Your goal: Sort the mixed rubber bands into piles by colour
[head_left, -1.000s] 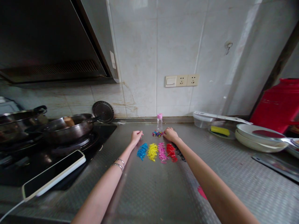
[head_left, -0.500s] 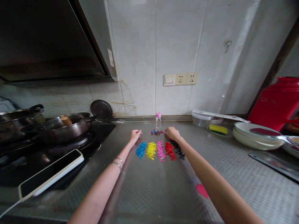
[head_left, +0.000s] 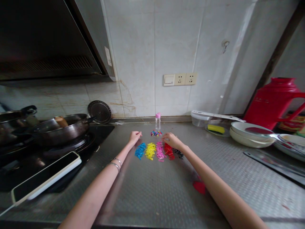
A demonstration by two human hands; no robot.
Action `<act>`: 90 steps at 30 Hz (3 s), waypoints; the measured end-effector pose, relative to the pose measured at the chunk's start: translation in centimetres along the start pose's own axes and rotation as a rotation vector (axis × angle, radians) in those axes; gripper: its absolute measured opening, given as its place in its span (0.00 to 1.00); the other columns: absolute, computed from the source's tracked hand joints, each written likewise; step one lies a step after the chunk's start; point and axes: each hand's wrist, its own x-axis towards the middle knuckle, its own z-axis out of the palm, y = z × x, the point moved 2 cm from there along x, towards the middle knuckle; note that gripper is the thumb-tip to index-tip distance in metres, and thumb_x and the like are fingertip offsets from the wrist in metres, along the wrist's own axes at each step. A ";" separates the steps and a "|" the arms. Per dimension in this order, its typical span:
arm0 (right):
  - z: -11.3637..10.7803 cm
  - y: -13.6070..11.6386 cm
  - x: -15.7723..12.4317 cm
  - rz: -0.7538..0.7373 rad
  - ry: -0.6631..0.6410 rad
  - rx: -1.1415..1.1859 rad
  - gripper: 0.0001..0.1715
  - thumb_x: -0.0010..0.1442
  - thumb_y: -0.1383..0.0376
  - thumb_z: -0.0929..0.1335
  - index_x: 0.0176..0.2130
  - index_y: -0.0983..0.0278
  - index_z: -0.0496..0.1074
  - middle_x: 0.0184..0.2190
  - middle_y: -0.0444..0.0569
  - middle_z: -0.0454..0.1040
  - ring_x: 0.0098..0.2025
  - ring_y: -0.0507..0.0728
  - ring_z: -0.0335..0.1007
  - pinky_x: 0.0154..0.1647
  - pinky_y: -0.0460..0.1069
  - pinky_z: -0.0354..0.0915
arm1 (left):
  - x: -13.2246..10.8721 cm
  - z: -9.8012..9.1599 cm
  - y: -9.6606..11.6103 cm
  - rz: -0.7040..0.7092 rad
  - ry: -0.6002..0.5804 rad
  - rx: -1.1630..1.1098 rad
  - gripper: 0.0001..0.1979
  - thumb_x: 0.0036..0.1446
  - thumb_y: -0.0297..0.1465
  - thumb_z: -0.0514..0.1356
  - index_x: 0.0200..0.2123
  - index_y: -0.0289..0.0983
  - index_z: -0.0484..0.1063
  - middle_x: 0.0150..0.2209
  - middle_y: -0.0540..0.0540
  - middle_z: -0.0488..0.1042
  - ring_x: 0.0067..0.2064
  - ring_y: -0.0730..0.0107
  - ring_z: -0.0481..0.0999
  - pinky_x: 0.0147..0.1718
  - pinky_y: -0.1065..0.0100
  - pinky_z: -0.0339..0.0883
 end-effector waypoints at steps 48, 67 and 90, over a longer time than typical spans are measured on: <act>-0.9 1.9 -1.5 0.084 0.150 0.021 0.14 0.53 0.66 0.61 0.35 0.64 0.73 0.35 0.50 0.72 0.39 0.54 0.65 0.43 0.46 0.58 | 3.1 3.6 5.3 0.269 -0.236 0.454 0.12 0.47 0.35 0.56 0.27 0.34 0.76 0.26 0.42 0.75 0.26 0.72 0.68 0.25 0.73 0.55; -1.0 2.1 -1.3 0.072 0.174 0.034 0.15 0.51 0.66 0.60 0.35 0.64 0.73 0.34 0.49 0.72 0.37 0.53 0.65 0.41 0.45 0.58 | -0.4 4.7 8.3 0.431 -0.583 0.337 0.09 0.43 0.29 0.56 0.25 0.31 0.76 0.24 0.47 0.74 0.25 0.74 0.67 0.24 0.75 0.55; -1.1 2.7 -1.5 0.192 0.149 -0.022 0.15 0.50 0.67 0.61 0.36 0.62 0.73 0.37 0.49 0.72 0.41 0.54 0.64 0.44 0.46 0.57 | -1.0 1.1 4.5 -0.022 -0.218 -0.073 0.15 0.46 0.36 0.54 0.29 0.30 0.74 0.21 0.47 0.71 0.21 0.79 0.63 0.19 0.76 0.53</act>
